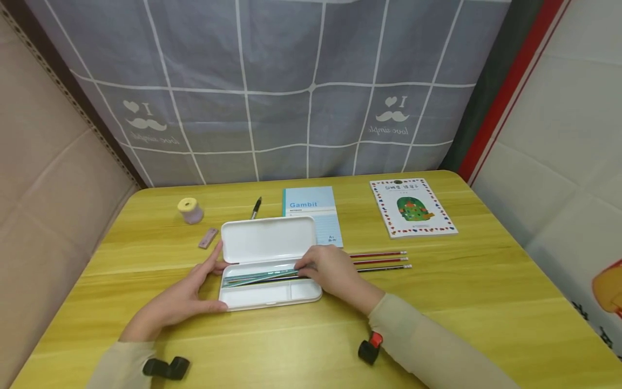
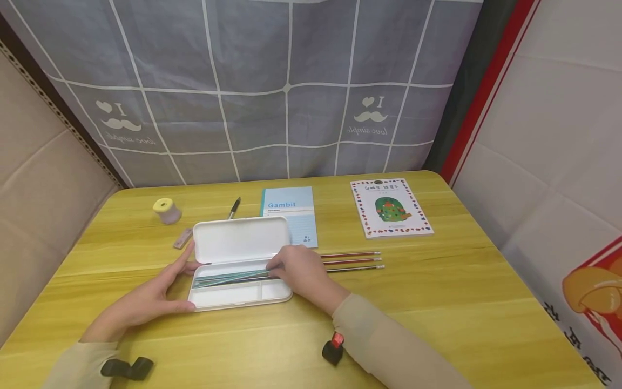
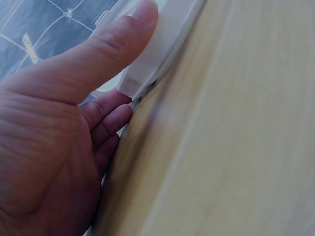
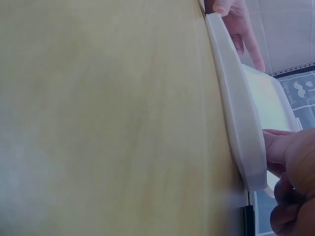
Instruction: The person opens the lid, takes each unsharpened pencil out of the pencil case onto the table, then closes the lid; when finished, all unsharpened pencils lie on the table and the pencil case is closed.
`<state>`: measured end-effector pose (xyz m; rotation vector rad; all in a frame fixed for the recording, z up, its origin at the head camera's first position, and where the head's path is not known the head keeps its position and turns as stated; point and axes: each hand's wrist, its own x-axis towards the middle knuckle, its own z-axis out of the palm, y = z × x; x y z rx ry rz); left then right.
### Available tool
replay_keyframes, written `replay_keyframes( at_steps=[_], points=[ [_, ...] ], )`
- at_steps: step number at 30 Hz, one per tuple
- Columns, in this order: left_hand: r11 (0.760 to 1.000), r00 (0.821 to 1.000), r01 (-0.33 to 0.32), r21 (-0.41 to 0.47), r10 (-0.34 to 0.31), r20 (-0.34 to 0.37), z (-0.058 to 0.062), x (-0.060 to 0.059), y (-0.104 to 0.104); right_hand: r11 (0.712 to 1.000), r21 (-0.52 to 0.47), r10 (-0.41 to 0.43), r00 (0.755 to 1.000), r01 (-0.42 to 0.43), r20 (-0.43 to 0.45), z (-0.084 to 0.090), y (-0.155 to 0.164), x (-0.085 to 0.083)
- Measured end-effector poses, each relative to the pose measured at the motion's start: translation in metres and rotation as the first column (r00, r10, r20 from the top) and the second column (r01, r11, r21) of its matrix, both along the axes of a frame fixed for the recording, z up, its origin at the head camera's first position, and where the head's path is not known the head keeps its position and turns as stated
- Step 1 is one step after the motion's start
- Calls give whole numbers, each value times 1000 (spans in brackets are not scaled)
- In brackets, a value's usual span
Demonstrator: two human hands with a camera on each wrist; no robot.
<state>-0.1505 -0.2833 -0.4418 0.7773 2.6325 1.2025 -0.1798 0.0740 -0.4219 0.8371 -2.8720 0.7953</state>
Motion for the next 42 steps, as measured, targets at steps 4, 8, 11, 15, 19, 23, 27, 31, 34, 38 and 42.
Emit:
replay_keyframes(
  at_steps=[4, 8, 11, 15, 19, 23, 27, 31, 34, 38, 42],
  points=[
    [1000, 1000, -3, -11, 3, -4, 0, 0, 1, 999, -7, -35, 999, 35, 5, 2, 3, 3],
    [1000, 1000, -2, -18, 2, -10, 1, -2, 3, 995, -63, -81, 997, 81, -1, 2, 13, 4],
    [1000, 1000, -4, -17, 4, -9, 2, -2, 3, 988, -110, -112, 994, 112, 14, 0, 21, 3],
    [999, 1000, -16, -33, 16, -3, 2, -1, 3, 969, -201, -124, 987, 143, 105, -1, 30, 1],
    [999, 1000, -24, -44, 24, 2, 2, 0, 2, 930, -330, -96, 973, 162, 208, 0, 41, 0],
    [999, 1000, -19, -34, 19, -1, 2, 0, 2, 891, -412, -80, 961, 189, 266, 2, 53, 0],
    [1000, 1000, -11, -22, 11, -1, 3, 0, 2, 864, -459, -72, 953, 208, 295, 3, 66, 2],
    [1000, 1000, -5, -11, 5, 4, 3, 0, 1, 837, -496, -77, 946, 232, 314, 3, 80, 6],
    [1000, 1000, 0, 1, 0, 6, 2, -1, 1, 821, -515, -89, 945, 249, 314, 4, 90, 9],
    [1000, 1000, 6, 11, -6, 5, 2, -1, 0, 816, -524, -103, 953, 245, 285, 3, 103, 14],
    [1000, 1000, 9, 18, -9, 7, 1, -1, -1, 812, -531, -106, 956, 242, 275, 0, 115, 17]
  ],
)
